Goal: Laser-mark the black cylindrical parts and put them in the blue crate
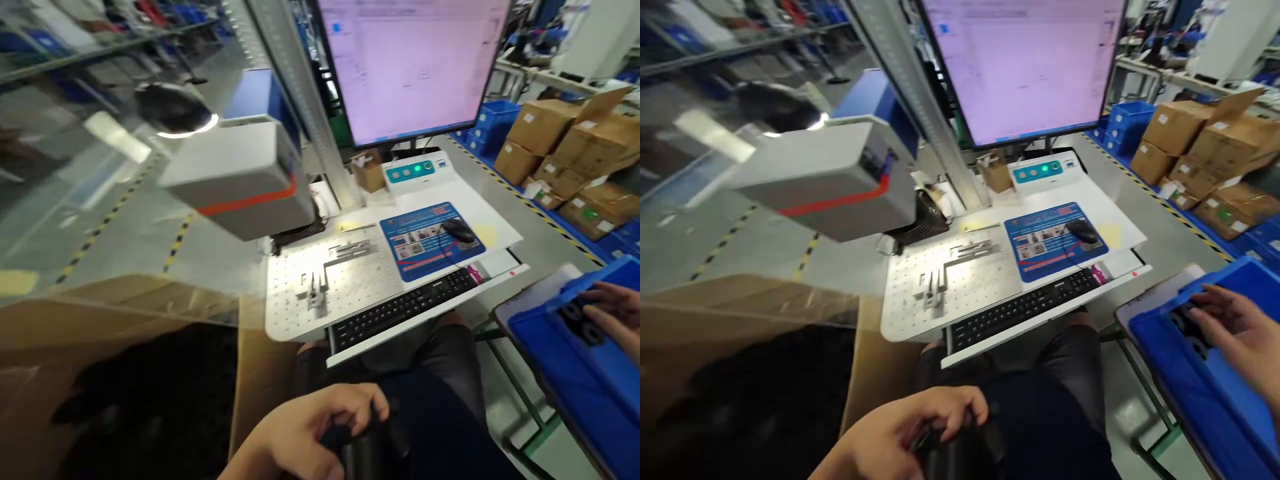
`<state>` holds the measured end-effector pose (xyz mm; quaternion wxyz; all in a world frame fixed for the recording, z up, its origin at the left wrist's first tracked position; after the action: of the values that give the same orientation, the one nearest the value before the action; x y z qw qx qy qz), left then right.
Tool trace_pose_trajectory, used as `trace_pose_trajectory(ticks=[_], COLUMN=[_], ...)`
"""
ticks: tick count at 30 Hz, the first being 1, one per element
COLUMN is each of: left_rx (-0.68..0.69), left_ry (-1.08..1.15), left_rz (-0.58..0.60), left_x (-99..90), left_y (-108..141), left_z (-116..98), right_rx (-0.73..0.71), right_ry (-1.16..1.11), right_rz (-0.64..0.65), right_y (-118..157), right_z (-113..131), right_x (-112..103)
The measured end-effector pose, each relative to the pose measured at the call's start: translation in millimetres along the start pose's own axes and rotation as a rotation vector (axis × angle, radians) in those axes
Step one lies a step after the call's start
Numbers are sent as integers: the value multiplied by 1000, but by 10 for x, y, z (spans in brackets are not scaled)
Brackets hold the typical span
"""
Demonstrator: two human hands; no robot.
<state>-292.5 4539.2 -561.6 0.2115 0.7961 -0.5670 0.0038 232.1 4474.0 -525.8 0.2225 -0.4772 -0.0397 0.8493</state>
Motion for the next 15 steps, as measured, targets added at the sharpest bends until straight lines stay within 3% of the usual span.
trace_pose_trajectory(ticks=[2, 4, 7, 11, 15], left_rx=[25, 33, 73, 70, 117], left_ry=[4, -28, -86, -91, 51], left_rz=[78, 124, 148, 59, -92], left_x=[46, 90, 137, 86, -7], left_y=[-50, -45, 79, 349, 700], left_z=[-128, -166, -136, 14, 170], right_rx=[-101, -206, -301, -288, -135], right_ry=[-392, -618, -856, -1081, -1101], right_rz=[352, 725, 1121, 1413, 1490], right_y=[232, 566, 982, 1332, 1489], right_z=[829, 1630, 2476, 3053, 3267], right_x=[584, 1183, 1910, 2449, 2666])
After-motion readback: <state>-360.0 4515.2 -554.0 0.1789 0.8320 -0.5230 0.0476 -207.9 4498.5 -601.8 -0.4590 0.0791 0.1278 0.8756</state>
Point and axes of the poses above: each hand's wrist, its own y-axis away from the middle knuckle, its own x-axis out of the palm, z = x × y, the point moved 6 cm from there along -y, towards the middle knuckle, and after that the axes turned 12 degrees about -x, right-handed, at the moved point
